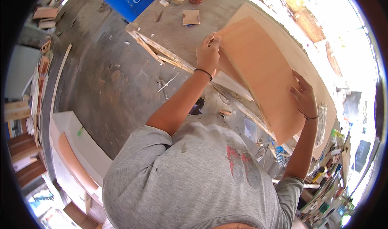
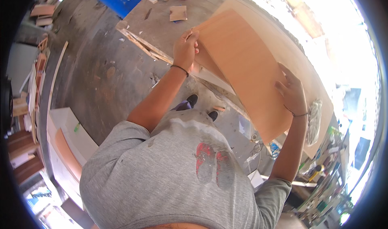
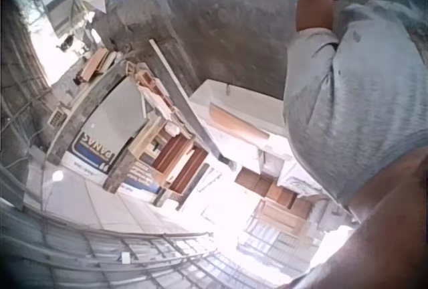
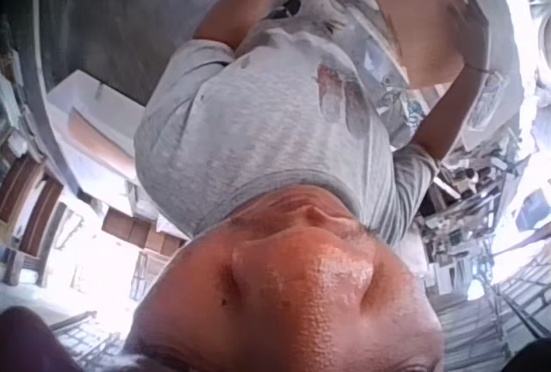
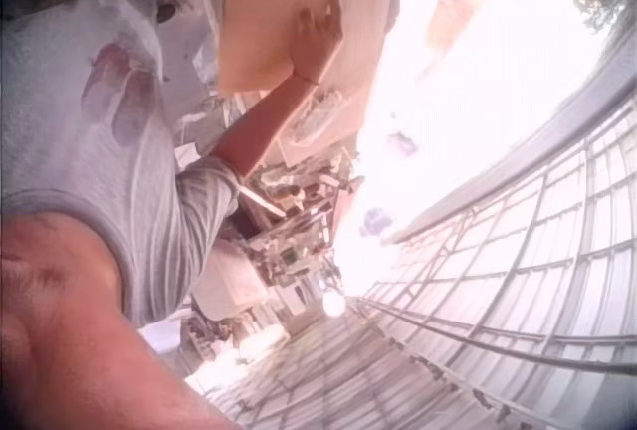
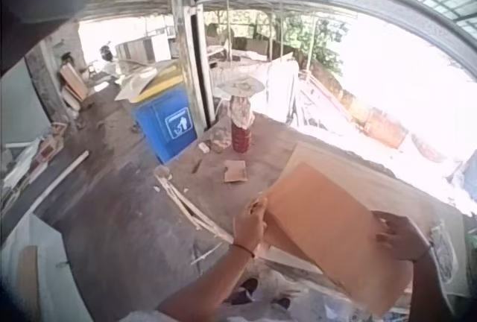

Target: The person cuts a circular piece of sandpaper with scissors, sands the edge of a wooden board, and applies a veneer sheet to the surface of the board by hand using a cloth to press it down.

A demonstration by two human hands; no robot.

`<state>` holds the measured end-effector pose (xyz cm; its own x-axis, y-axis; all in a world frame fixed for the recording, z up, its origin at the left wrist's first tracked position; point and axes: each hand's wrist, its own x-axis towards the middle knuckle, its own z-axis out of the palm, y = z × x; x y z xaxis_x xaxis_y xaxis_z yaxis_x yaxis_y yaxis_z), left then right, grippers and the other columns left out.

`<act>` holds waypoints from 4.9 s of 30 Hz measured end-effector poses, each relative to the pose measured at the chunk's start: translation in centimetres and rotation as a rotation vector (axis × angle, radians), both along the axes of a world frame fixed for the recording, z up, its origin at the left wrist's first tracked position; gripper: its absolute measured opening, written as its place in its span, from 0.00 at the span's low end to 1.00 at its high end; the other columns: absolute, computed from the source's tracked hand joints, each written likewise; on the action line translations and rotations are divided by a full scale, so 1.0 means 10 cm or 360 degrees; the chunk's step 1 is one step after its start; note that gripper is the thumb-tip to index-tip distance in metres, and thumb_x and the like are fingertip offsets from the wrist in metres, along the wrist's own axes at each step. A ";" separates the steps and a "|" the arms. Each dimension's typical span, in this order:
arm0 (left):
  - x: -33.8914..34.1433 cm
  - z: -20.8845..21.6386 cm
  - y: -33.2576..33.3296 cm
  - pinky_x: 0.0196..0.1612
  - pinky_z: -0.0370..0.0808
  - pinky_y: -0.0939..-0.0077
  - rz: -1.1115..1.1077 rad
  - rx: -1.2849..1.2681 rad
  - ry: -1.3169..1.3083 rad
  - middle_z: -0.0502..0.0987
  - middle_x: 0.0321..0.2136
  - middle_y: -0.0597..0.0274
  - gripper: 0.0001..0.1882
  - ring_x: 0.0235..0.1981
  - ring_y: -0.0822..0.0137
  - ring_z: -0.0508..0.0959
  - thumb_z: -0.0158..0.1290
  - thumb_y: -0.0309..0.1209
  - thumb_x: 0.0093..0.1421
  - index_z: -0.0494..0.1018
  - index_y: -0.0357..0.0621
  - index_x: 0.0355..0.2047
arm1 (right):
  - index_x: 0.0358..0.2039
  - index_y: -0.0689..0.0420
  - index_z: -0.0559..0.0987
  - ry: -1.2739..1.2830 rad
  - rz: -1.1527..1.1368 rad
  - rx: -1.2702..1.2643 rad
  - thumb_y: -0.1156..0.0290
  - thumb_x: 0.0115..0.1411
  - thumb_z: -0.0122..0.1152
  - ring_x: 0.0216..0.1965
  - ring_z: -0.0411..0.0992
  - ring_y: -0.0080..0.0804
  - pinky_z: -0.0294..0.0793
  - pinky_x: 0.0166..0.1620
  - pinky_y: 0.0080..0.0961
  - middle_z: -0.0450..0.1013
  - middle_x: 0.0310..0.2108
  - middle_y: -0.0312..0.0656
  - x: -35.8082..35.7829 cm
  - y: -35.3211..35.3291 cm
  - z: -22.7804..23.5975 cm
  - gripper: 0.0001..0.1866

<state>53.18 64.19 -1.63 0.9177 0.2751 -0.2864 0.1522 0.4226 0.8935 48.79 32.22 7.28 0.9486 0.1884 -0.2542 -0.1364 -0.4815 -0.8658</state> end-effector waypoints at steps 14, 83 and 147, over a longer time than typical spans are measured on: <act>0.25 -0.35 0.38 0.35 0.69 0.84 -0.0107 0.0776 -0.0247 0.77 0.27 0.69 0.14 0.29 0.81 0.71 0.46 0.26 0.59 0.77 0.35 0.42 | 0.58 0.64 0.67 -0.0010 0.0011 -0.0114 0.76 0.55 0.62 0.48 0.70 0.28 0.70 0.50 0.23 0.72 0.48 0.48 0.21 0.10 -0.29 0.29; -0.27 0.07 -0.28 0.53 0.65 0.61 -0.0287 0.1681 -0.1572 0.72 0.47 0.56 0.30 0.52 0.56 0.70 0.64 0.46 0.48 0.70 0.46 0.48 | 0.55 0.55 0.72 -0.0183 0.0083 -0.0522 0.62 0.51 0.66 0.48 0.72 0.41 0.69 0.51 0.31 0.73 0.49 0.50 0.25 -0.03 -0.58 0.30; 1.65 -0.27 -0.53 0.52 0.64 0.43 -0.0360 0.2782 0.0118 0.68 0.54 0.56 0.41 0.58 0.52 0.64 0.49 0.70 0.46 0.68 0.59 0.54 | 0.57 0.57 0.66 -0.0404 -0.0822 -0.1682 0.64 0.49 0.62 0.46 0.69 0.57 0.69 0.50 0.44 0.69 0.47 0.55 -0.71 -2.79 -0.87 0.33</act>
<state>69.72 58.86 -4.30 0.9777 0.1581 0.1386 0.1244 -0.9664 0.2248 41.70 4.30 -1.41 0.8960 -0.4175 0.1512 -0.4051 -0.9080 -0.1064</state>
